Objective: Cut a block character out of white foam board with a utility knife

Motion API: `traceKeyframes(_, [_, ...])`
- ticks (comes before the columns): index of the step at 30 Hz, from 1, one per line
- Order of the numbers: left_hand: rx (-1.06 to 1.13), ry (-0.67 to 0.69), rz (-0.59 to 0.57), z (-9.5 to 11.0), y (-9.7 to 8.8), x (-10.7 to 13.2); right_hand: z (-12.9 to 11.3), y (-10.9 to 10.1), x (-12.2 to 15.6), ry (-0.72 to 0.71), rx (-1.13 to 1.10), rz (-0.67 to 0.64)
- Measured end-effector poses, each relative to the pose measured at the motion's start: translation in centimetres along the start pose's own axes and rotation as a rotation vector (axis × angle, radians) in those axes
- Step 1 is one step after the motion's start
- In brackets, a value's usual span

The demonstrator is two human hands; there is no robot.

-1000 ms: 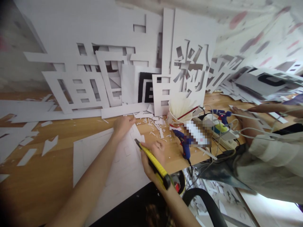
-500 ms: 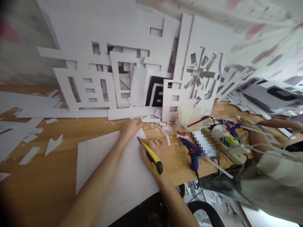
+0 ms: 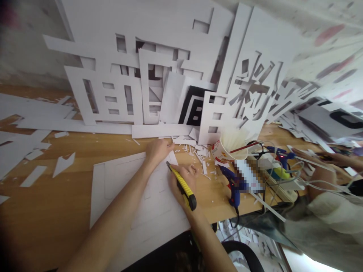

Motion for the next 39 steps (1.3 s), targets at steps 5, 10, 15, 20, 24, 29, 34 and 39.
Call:
traceKeyframes(5, [-0.001,0.006,0.007,0.0,0.3,-0.1,-0.3,-0.2,-0.5,0.054,-0.023,-0.024])
traceKeyframes(10, [-0.003,0.001,0.005,-0.1,0.6,-0.1,-1.4,-0.9,-2.2,0.072,-0.026,-0.119])
traceKeyframes(15, [-0.005,-0.002,0.012,-0.2,0.6,-0.2,-1.9,-0.9,-2.6,0.080,-0.016,-0.181])
traceKeyframes(20, [0.028,-0.016,0.003,-0.2,0.6,-0.2,-2.2,-1.1,-2.3,0.111,-0.054,-0.142])
traceKeyframes(24, [0.032,-0.020,-0.005,-0.2,0.5,-0.2,-2.8,-0.9,-3.0,0.082,-0.105,-0.184])
traceKeyframes(29, [0.036,-0.021,-0.006,-0.2,0.4,-0.2,-2.5,-1.0,-2.5,0.057,-0.089,-0.143])
traceKeyframes(34, [0.032,-0.019,0.002,-0.1,0.5,-0.2,-1.0,-0.7,-0.6,-0.013,-0.022,0.012])
traceKeyframes(39, [0.047,-0.016,-0.012,0.0,0.5,-0.2,-0.3,-0.7,0.2,-0.141,-0.013,0.226])
Point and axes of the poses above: each hand's wrist, its own x-axis away from the middle knuckle, its own y-axis out of the palm, z = x × y, the point moved 6 cm from there along -x, towards the middle knuckle, and after that the axes turned 8 degrees about z, right-handed, at the moved point
